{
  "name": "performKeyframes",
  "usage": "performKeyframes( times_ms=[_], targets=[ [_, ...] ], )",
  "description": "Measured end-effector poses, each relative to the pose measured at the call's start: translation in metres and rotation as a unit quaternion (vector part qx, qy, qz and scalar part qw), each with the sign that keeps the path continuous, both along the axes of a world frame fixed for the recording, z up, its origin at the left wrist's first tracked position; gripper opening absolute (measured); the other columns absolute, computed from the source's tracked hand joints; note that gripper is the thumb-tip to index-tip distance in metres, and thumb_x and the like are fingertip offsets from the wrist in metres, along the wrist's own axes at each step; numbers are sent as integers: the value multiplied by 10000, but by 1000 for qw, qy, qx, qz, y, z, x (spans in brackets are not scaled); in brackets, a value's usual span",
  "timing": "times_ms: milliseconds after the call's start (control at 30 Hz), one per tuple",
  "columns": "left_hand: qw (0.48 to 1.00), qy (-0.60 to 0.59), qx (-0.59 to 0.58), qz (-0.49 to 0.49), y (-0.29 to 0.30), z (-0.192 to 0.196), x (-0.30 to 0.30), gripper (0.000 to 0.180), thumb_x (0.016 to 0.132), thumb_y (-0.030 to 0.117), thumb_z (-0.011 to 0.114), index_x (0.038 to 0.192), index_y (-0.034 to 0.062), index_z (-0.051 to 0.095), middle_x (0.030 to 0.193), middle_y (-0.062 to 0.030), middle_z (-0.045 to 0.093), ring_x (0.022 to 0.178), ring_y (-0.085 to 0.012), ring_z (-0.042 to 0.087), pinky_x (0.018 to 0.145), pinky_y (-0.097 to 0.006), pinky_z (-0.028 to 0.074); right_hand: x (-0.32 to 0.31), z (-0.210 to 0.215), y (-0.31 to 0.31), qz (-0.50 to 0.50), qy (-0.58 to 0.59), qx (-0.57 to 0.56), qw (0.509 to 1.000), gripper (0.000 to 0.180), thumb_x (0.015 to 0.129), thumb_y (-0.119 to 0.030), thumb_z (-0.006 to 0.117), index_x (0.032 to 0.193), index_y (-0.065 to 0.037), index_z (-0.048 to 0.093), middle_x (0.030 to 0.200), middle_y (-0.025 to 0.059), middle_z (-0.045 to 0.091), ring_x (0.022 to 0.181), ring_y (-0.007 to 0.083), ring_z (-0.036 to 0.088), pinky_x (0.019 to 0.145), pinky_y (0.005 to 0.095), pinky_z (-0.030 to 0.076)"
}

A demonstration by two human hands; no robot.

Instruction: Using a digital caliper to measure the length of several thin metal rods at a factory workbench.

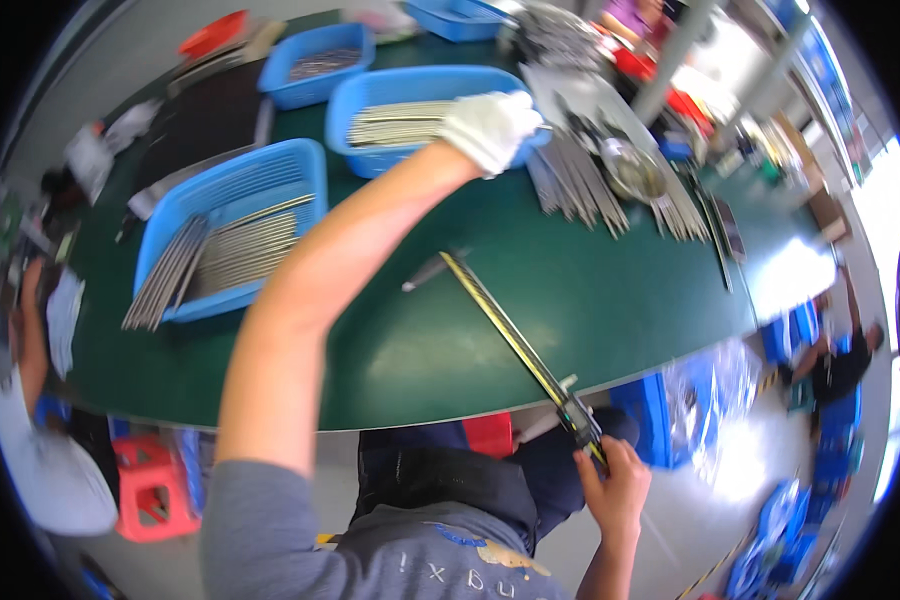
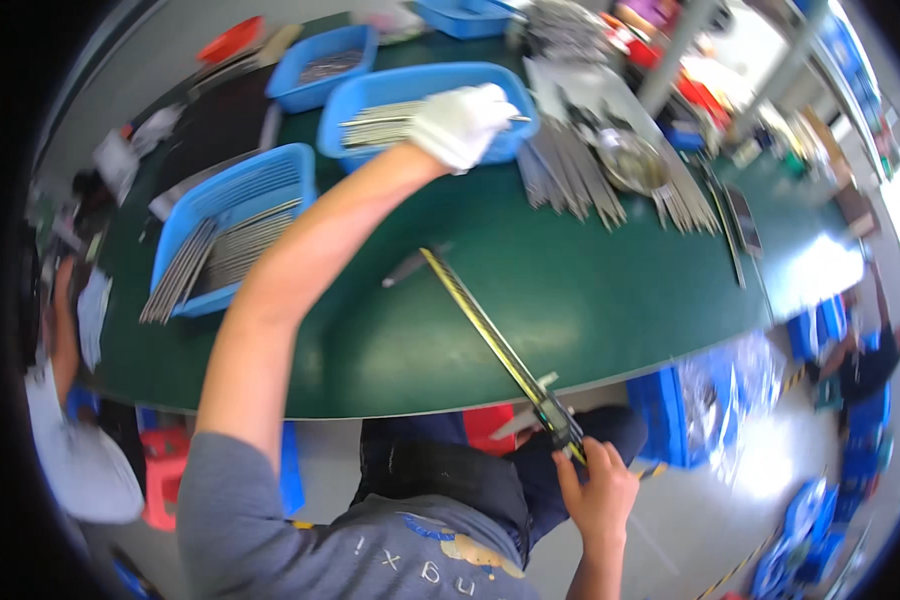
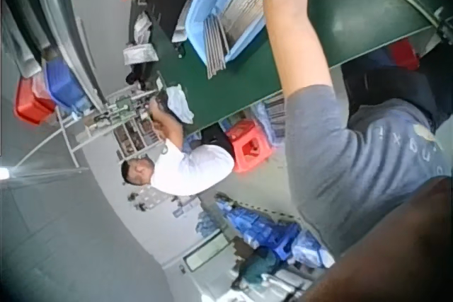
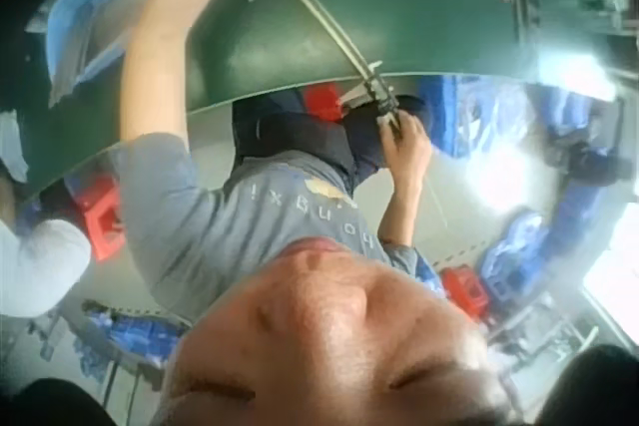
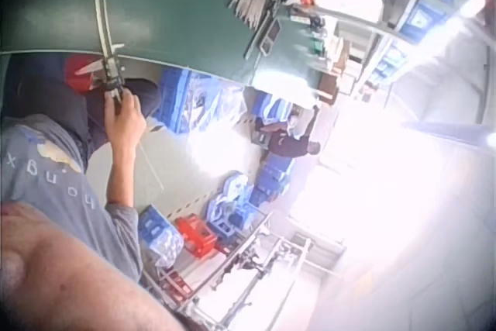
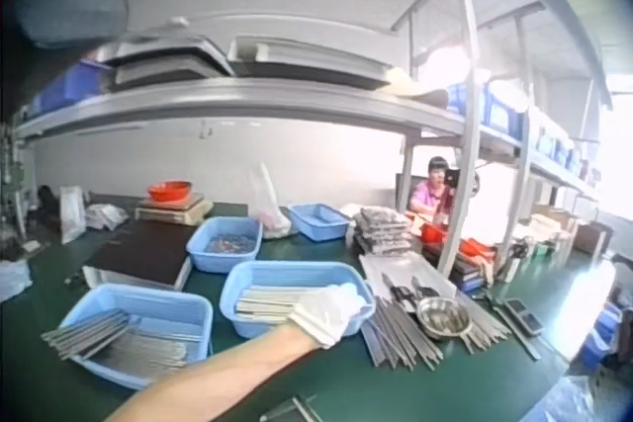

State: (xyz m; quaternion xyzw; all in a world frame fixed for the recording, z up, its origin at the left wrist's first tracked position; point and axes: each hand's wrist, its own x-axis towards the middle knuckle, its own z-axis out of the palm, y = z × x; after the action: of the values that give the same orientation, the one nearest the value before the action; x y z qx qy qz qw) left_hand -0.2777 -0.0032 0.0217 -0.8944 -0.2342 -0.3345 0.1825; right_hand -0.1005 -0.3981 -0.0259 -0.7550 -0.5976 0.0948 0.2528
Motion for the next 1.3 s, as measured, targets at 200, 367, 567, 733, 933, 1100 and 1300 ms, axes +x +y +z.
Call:
performKeyframes(
  times_ms=[200,367,567,733,933,1100,1300],
  targets=[
    [885,37,-409,219,38,-15,11,339,776,262,592,1041,74,688,1158,-194,614,1029,-353,618,885,-423,494,5,-5,-5,6,1,-8,1000,261,741,-135,735,899,33,613,704,146,571,604,294,549,547,354,420],
    [917,64,-290,265,-6,22,-74,306,801,296,507,911,83,698,928,-178,671,840,-368,643,757,-446,517,17,-10,-1,37,-30,26,999,289,761,-155,724,925,53,606,767,173,599,652,330,567,592,378,440],
    [689,182,-371,596,-67,50,-229,316,798,206,543,1043,68,687,1092,-158,654,1005,-324,634,814,-404,504,13,6,4,12,9,-33,999,287,773,-157,708,931,56,600,772,172,596,651,329,562,592,379,437],
    [688,198,-388,581,-81,-3,-271,265,779,165,545,960,54,705,1008,-151,685,943,-323,647,763,-423,504,18,0,5,36,-7,1,999,269,768,-156,718,922,34,605,706,133,550,566,271,521,515,347,399],
    [939,1,-183,290,-109,22,-214,176,883,165,512,975,62,620,893,-122,619,800,-330,592,691,-401,477,11,5,6,29,-29,9,999,259,753,-166,739,912,-2,616,655,98,527,503,221,502,464,319,382],
    [992,6,-53,-115,-191,-12,-95,262,709,95,601,969,79,637,764,-70,588,664,-254,586,575,-362,489,10,1,9,8,-12,8,1000,265,741,-182,749,910,-19,625,647,84,545,503,205,532,467,304,400],
    [978,-3,-100,-184,-230,-60,-44,236,628,159,626,852,90,602,684,-1,486,610,-165,506,556,-277,454,8,6,6,-5,-29,-11,1000,280,738,-207,752,915,-28,627,653,79,549,521,204,547,487,301,415]
  ],
)
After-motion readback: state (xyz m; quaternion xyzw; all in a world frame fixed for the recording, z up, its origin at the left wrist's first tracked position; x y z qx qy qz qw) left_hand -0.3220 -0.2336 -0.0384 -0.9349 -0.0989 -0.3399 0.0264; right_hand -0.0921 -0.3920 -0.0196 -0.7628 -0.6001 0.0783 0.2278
